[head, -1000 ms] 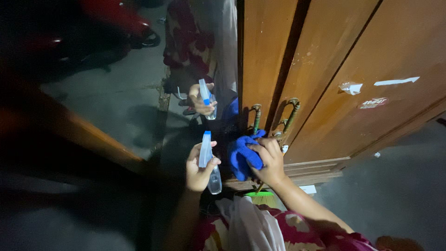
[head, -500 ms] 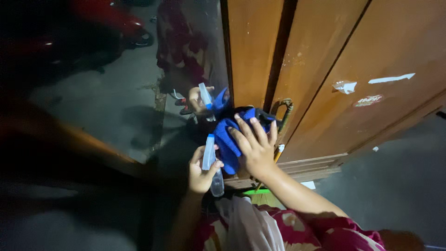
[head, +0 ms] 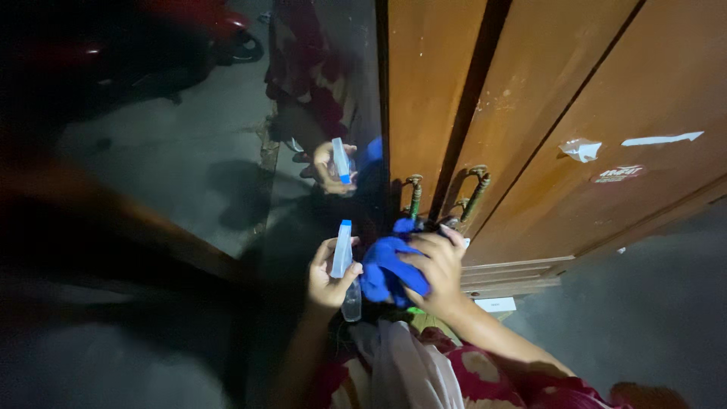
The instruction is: The person wipes a wooden door with a blue cloth while holding a spray bottle. They repeatedly rub the surface and handles of the door, focusing on the area around the handles and the lower section.
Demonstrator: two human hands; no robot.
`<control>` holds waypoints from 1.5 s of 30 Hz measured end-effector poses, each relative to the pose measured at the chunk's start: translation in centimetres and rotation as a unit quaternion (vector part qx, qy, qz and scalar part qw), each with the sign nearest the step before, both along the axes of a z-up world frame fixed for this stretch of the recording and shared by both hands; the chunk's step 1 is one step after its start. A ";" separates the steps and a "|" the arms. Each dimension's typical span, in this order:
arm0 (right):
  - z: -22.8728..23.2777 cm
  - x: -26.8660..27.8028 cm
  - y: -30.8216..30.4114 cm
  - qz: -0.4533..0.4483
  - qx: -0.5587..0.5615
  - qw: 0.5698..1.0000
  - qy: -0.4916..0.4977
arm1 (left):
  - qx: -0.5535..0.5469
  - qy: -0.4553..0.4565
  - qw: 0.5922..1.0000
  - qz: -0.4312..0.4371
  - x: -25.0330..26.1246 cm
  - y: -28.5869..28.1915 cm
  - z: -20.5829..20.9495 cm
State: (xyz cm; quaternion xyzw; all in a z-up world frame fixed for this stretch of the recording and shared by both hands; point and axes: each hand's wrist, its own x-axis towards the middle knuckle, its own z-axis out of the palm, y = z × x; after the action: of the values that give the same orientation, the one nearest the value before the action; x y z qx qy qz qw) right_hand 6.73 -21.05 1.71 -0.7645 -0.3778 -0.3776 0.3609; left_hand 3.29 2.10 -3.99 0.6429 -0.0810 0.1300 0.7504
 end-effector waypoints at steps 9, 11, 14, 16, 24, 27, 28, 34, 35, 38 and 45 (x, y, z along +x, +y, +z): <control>3.0 3.8 0.8 0.015 0.171 0.985 -0.014 | 0.023 -0.005 1.000 0.004 1.5 -1.9 -3.1; 3.2 3.6 1.1 0.006 0.177 0.984 0.005 | 0.034 -0.018 0.999 -0.005 1.8 -2.1 -2.6; 2.6 2.7 0.6 0.003 0.172 0.983 0.068 | 0.081 -0.041 0.996 0.014 1.8 -2.1 -2.1; 1.9 2.1 0.1 -0.001 0.154 0.982 0.110 | 0.027 -0.027 0.999 -0.012 1.7 -2.4 -1.9; 0.8 1.7 -3.3 0.029 0.107 0.963 0.244 | 0.007 0.017 0.999 -0.033 1.2 -3.9 -0.9; 2.3 0.5 -5.4 0.036 0.096 0.987 0.121 | -0.009 0.013 0.999 -0.041 1.8 -4.1 -0.1; 2.8 0.3 -5.9 0.037 0.108 0.991 0.069 | -0.016 0.025 0.999 -0.042 1.6 -4.3 -0.1; 5.5 2.5 -7.9 -0.067 0.026 0.995 -0.076 | -0.011 0.005 0.997 -0.070 2.0 -6.1 -1.3; 5.3 3.0 -7.4 -0.090 0.006 0.992 -0.087 | -0.013 -0.002 0.997 -0.073 2.0 -6.4 -1.4; 4.2 3.7 -6.6 -0.107 0.007 0.989 -0.097 | -0.033 0.003 0.996 -0.082 2.4 -7.2 -1.5; 1.0 3.2 -10.4 0.023 0.048 0.996 0.074 | -0.041 -0.021 0.997 -0.058 2.7 -9.0 -2.0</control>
State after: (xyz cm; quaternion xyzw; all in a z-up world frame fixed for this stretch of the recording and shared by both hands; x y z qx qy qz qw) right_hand 9.95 -31.46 2.69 -0.7631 -0.3493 -0.3294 0.4326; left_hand 5.95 -6.95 -5.99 0.6032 -0.1282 0.1027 0.7805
